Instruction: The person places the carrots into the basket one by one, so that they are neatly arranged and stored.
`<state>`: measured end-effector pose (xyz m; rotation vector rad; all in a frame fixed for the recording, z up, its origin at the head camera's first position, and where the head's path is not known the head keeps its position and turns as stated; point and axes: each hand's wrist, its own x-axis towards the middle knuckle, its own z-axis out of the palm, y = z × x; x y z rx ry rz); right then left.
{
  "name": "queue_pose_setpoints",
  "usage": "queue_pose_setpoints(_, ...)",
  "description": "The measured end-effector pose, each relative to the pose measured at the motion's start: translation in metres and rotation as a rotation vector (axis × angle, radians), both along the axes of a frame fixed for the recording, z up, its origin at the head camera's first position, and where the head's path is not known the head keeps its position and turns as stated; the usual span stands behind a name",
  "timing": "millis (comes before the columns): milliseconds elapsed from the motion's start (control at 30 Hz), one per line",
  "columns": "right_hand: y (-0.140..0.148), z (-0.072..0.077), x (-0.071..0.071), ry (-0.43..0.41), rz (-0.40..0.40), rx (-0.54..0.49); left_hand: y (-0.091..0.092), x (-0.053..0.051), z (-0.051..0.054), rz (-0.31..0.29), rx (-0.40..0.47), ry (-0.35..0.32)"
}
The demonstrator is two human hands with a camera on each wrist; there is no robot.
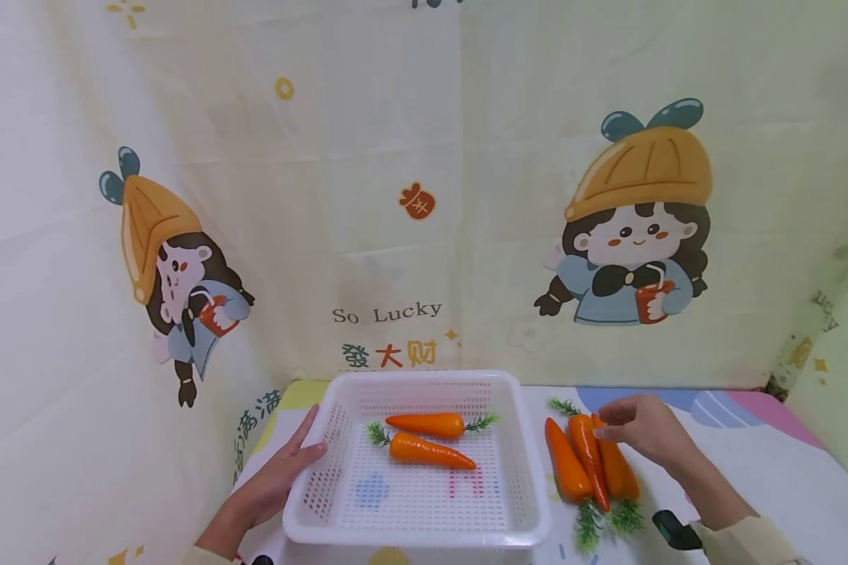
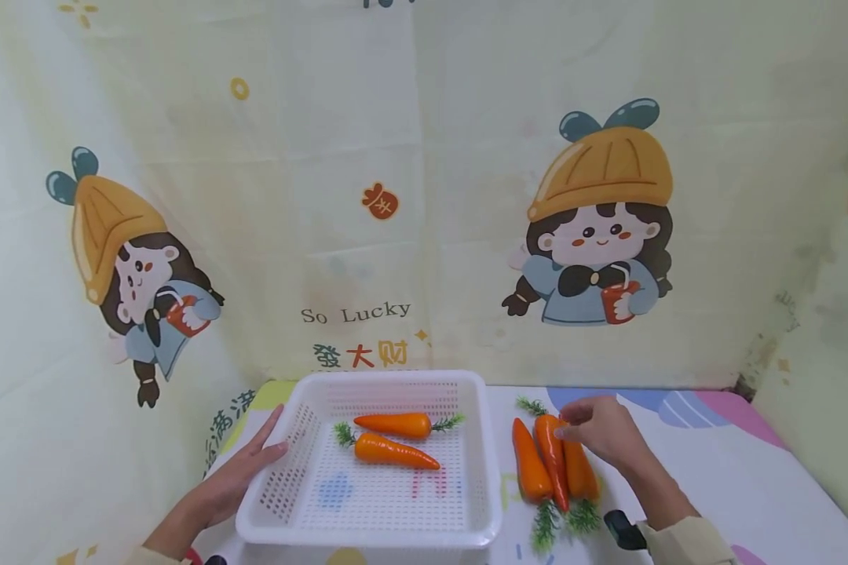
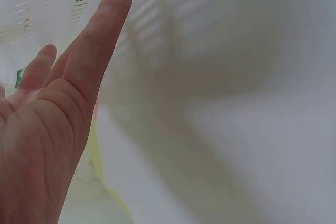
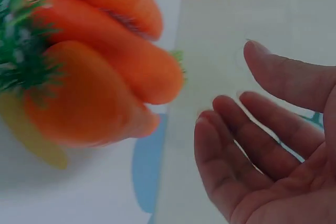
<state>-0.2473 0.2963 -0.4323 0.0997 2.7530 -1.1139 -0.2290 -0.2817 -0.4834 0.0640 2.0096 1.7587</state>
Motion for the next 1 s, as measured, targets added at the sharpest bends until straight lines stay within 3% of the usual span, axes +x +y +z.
queue_pose_setpoints(400, 0.013, -0.042, 0.016, -0.082, -0.076, 0.158, 0.001, -0.002, 0.001, 0.007, 0.019, -0.019)
queue_pose_setpoints(700, 0.01, -0.048, 0.017, -0.138, -0.128, 0.132, 0.002, -0.001, 0.0, 0.026, 0.01, -0.022)
queue_pose_setpoints(1000, 0.007, -0.042, 0.019, -0.082, -0.149, 0.071, 0.0, 0.001, -0.001, 0.023, 0.005, -0.014)
